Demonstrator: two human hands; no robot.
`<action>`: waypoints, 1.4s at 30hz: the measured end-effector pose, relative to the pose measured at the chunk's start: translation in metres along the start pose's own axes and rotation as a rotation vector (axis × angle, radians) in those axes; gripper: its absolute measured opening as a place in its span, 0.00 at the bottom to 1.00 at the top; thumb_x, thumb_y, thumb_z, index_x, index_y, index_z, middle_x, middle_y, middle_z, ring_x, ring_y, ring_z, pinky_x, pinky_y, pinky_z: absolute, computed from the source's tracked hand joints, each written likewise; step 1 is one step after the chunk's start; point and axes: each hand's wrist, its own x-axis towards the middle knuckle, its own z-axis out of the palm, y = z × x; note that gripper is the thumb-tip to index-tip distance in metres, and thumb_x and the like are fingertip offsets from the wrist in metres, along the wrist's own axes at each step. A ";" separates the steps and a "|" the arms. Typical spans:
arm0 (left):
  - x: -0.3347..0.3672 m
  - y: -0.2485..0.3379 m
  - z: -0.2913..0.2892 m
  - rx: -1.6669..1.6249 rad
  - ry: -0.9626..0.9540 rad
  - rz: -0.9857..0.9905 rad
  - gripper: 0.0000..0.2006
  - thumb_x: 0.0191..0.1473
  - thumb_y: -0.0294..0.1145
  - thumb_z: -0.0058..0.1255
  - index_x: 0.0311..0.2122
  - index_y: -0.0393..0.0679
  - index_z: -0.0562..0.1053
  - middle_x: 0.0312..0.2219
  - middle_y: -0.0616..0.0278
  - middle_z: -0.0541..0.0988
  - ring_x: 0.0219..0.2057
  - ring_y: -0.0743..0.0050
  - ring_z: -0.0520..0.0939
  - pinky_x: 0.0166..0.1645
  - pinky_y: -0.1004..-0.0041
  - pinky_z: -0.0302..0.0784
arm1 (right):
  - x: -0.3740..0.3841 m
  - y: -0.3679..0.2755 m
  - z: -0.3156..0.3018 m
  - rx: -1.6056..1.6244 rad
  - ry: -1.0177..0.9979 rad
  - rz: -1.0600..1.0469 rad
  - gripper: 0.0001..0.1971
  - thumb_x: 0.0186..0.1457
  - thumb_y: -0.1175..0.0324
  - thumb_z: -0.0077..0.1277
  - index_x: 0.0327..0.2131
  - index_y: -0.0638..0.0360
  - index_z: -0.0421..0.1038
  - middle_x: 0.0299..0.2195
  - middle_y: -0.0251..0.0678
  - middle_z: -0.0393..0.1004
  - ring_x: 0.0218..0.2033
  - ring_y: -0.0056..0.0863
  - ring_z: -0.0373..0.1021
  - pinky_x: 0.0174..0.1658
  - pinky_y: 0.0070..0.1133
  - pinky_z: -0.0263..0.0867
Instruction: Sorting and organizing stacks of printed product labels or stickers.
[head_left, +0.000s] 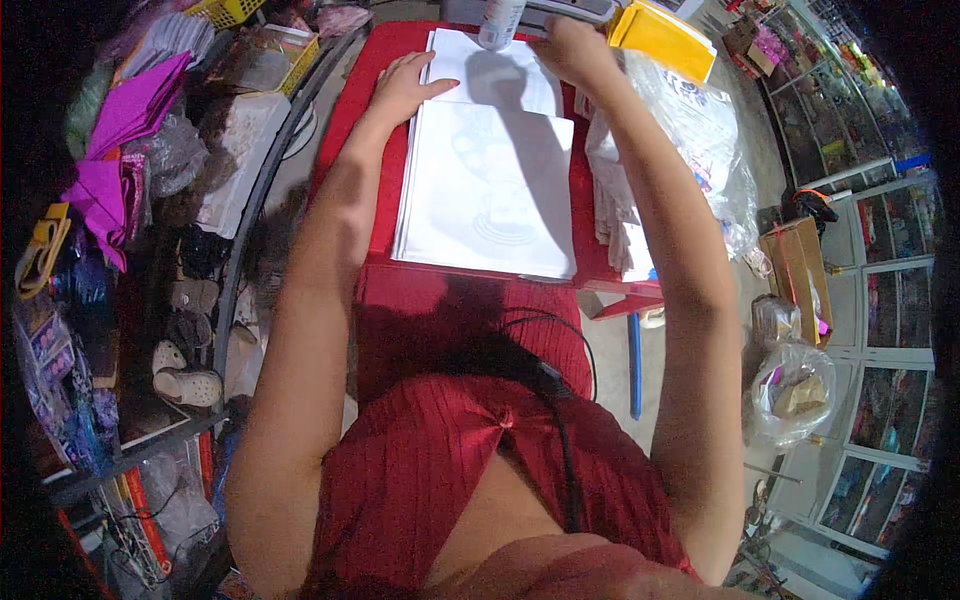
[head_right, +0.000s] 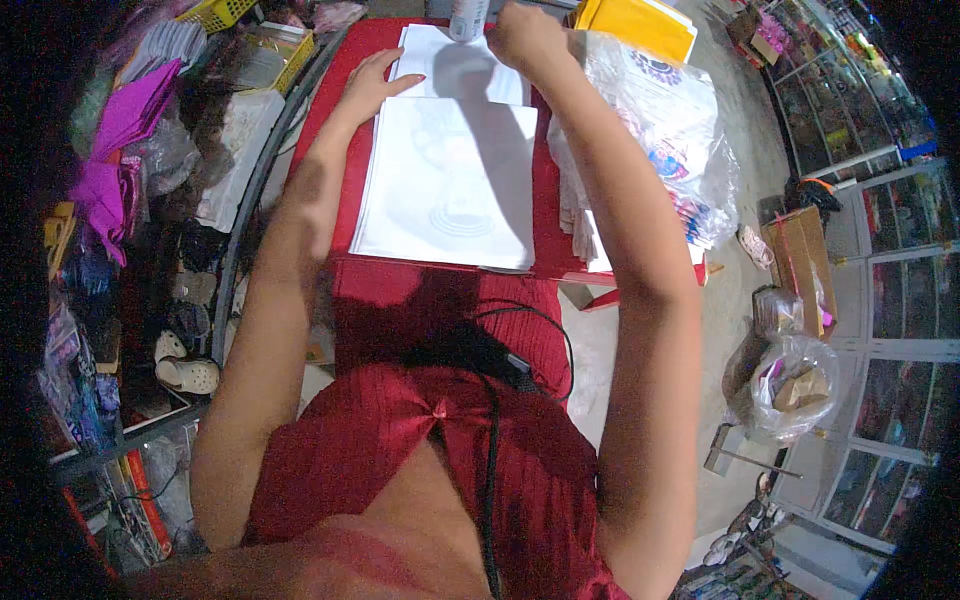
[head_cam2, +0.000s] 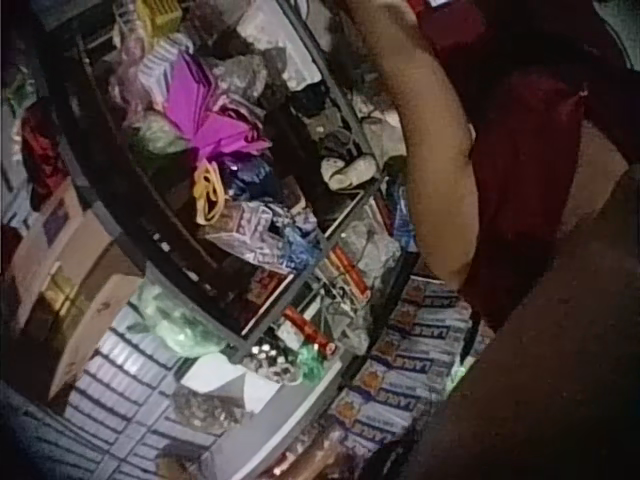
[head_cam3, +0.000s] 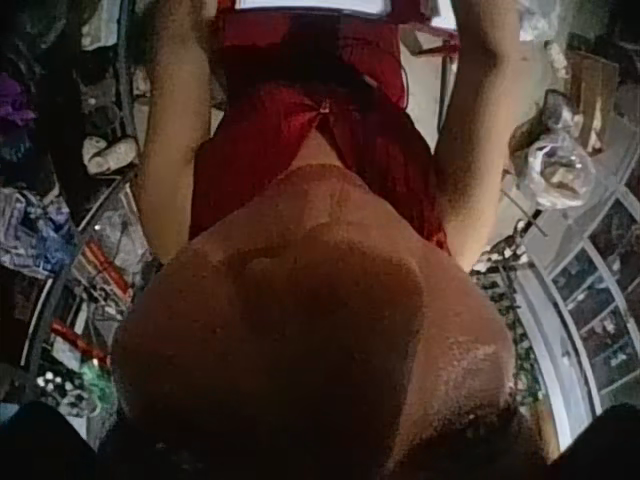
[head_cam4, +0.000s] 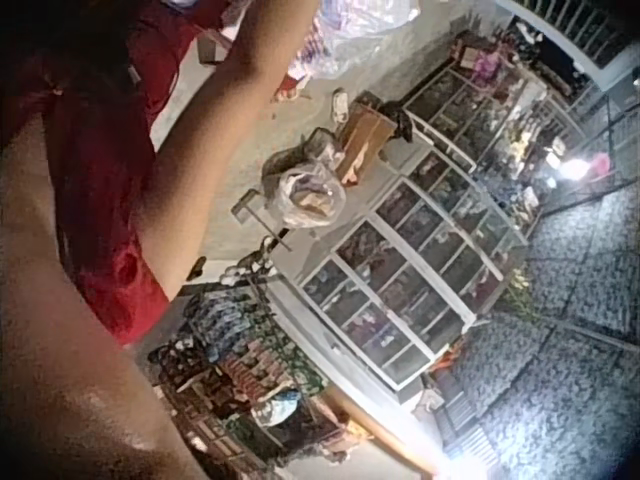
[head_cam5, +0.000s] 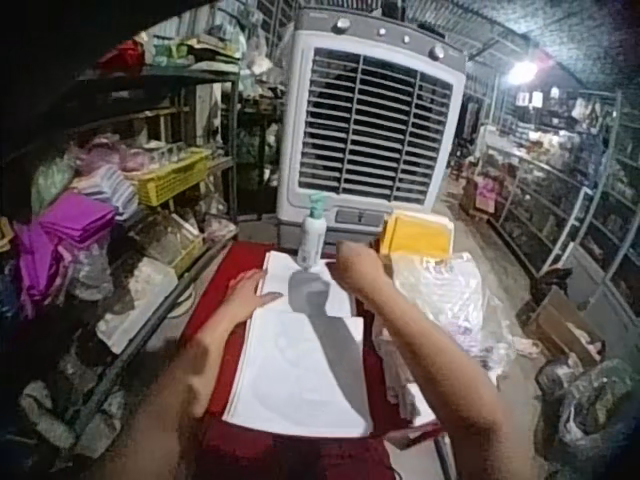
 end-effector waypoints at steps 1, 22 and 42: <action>-0.001 0.001 -0.002 0.008 -0.030 0.003 0.40 0.48 0.61 0.58 0.58 0.40 0.70 0.59 0.49 0.69 0.62 0.52 0.67 0.65 0.56 0.58 | 0.016 0.002 0.019 -0.043 -0.173 0.016 0.27 0.51 0.49 0.58 0.42 0.67 0.75 0.39 0.59 0.77 0.43 0.53 0.75 0.46 0.40 0.71; 0.010 0.027 -0.001 -0.389 0.164 -0.264 0.43 0.39 0.53 0.70 0.58 0.37 0.68 0.48 0.48 0.78 0.50 0.52 0.78 0.55 0.62 0.72 | 0.061 0.014 0.143 0.688 0.174 0.240 0.44 0.44 0.46 0.67 0.57 0.66 0.60 0.50 0.49 0.75 0.51 0.39 0.73 0.54 0.28 0.67; 0.008 0.032 -0.008 -0.034 0.082 -0.161 0.44 0.40 0.58 0.67 0.58 0.39 0.68 0.49 0.54 0.79 0.52 0.49 0.76 0.60 0.55 0.65 | 0.050 0.018 0.156 0.974 0.308 0.134 0.35 0.48 0.58 0.67 0.53 0.66 0.61 0.47 0.44 0.74 0.47 0.32 0.72 0.53 0.26 0.66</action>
